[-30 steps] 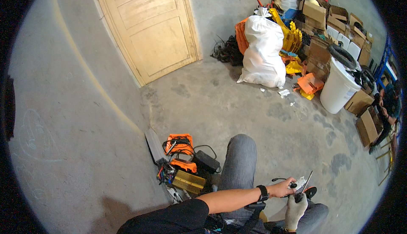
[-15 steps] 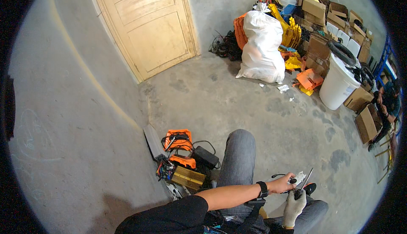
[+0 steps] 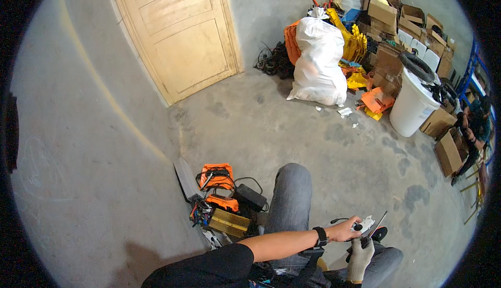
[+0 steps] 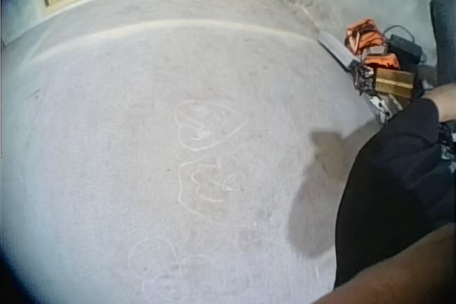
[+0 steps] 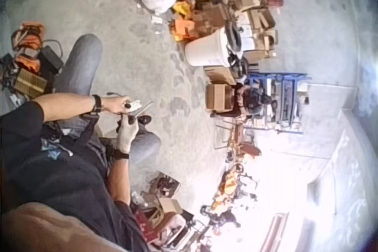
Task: Using a screwdriver and various small tools to disassemble or repair a mechanical component while seated in a workshop.
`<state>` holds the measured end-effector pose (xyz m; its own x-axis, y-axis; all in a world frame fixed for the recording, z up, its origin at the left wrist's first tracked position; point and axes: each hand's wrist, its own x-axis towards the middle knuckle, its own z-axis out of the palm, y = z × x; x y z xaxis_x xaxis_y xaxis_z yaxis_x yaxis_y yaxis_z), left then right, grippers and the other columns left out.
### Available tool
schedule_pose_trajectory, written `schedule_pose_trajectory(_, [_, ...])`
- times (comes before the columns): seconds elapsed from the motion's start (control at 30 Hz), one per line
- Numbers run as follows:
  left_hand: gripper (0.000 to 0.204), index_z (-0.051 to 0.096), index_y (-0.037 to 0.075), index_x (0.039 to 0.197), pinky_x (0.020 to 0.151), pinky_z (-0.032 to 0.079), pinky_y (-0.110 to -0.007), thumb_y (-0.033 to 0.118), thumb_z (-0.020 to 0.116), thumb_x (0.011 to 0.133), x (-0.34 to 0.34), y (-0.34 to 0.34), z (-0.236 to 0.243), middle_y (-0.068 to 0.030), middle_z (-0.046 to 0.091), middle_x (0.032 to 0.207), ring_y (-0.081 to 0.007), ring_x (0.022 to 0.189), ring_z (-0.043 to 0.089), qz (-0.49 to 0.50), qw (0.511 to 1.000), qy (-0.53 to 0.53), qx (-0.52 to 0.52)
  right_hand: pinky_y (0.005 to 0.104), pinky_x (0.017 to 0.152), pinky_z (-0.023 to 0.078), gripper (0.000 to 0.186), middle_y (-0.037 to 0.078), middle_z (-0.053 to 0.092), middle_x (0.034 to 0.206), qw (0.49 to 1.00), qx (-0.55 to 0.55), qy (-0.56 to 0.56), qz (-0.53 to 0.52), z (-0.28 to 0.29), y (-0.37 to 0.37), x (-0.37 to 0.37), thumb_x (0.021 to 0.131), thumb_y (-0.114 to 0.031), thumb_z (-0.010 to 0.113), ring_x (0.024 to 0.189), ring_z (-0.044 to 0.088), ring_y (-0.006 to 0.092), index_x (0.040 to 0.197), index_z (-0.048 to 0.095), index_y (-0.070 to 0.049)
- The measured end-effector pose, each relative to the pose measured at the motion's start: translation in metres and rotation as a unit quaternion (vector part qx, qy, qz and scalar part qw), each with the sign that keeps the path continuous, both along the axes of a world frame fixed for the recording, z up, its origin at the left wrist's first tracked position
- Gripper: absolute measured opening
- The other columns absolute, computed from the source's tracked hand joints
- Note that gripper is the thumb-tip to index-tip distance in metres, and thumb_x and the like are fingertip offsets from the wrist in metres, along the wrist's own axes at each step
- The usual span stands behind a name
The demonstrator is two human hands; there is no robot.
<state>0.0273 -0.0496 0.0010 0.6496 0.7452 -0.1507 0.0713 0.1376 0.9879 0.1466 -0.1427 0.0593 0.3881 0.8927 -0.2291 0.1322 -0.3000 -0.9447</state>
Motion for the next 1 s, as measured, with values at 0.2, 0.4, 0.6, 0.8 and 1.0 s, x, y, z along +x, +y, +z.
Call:
schedule_pose_trajectory(0.2, [0.056,0.036,0.002,0.140,0.097,0.045,-0.037,0.026,0.063,0.098,0.002,-0.001,-0.003,-0.0228,0.060,0.122,-0.0241,0.113,0.057,0.019,1.000,-0.006,0.000,0.0249,0.058,0.044,0.012,0.000,0.059,0.071,0.957,0.142,-0.253,0.021,-0.017,0.000,0.001,0.088,-0.007,0.067,0.062,0.051,0.0067,0.091,0.061,0.002])
schedule_pose_trajectory(0.4, [0.057,0.035,0.002,0.142,0.098,0.044,-0.037,0.028,0.062,0.099,0.003,0.000,0.000,-0.0226,0.059,0.124,-0.0241,0.115,0.057,0.008,1.000,-0.001,-0.027,0.0239,0.059,0.043,0.009,-0.001,0.058,0.071,0.979,0.125,-0.161,0.004,-0.005,-0.002,-0.007,0.088,-0.005,0.066,0.064,0.049,0.0065,0.092,0.061,0.001])
schedule_pose_trajectory(0.6, [0.060,0.034,0.001,0.142,0.098,0.044,-0.036,0.027,0.063,0.098,0.002,0.001,-0.001,-0.0227,0.059,0.124,-0.0237,0.115,0.057,0.001,0.999,-0.023,-0.040,0.0237,0.051,0.039,0.008,-0.001,0.056,0.067,0.990,0.082,-0.109,0.025,0.004,0.001,-0.005,0.090,-0.007,0.064,0.056,0.048,0.0062,0.087,0.059,0.000])
schedule_pose_trajectory(0.8, [0.060,0.033,0.000,0.141,0.096,0.045,-0.036,0.025,0.064,0.097,0.002,-0.002,0.006,-0.0228,0.060,0.121,-0.0246,0.113,0.058,0.008,1.000,-0.009,-0.013,0.0238,0.043,0.035,0.008,0.000,0.055,0.065,0.999,0.036,0.011,0.001,0.010,-0.002,-0.006,0.089,-0.008,0.063,0.049,0.046,0.0070,0.087,0.058,-0.001])
schedule_pose_trajectory(1.0, [0.059,0.034,-0.002,0.139,0.094,0.047,-0.038,0.025,0.063,0.096,0.006,0.001,0.000,-0.0240,0.060,0.120,-0.0265,0.112,0.059,0.005,0.999,0.013,-0.030,0.0267,0.052,0.043,0.007,0.001,0.057,0.066,0.960,0.144,-0.240,0.020,-0.009,0.001,-0.002,0.087,-0.004,0.063,0.055,0.051,0.0105,0.085,0.058,0.000])
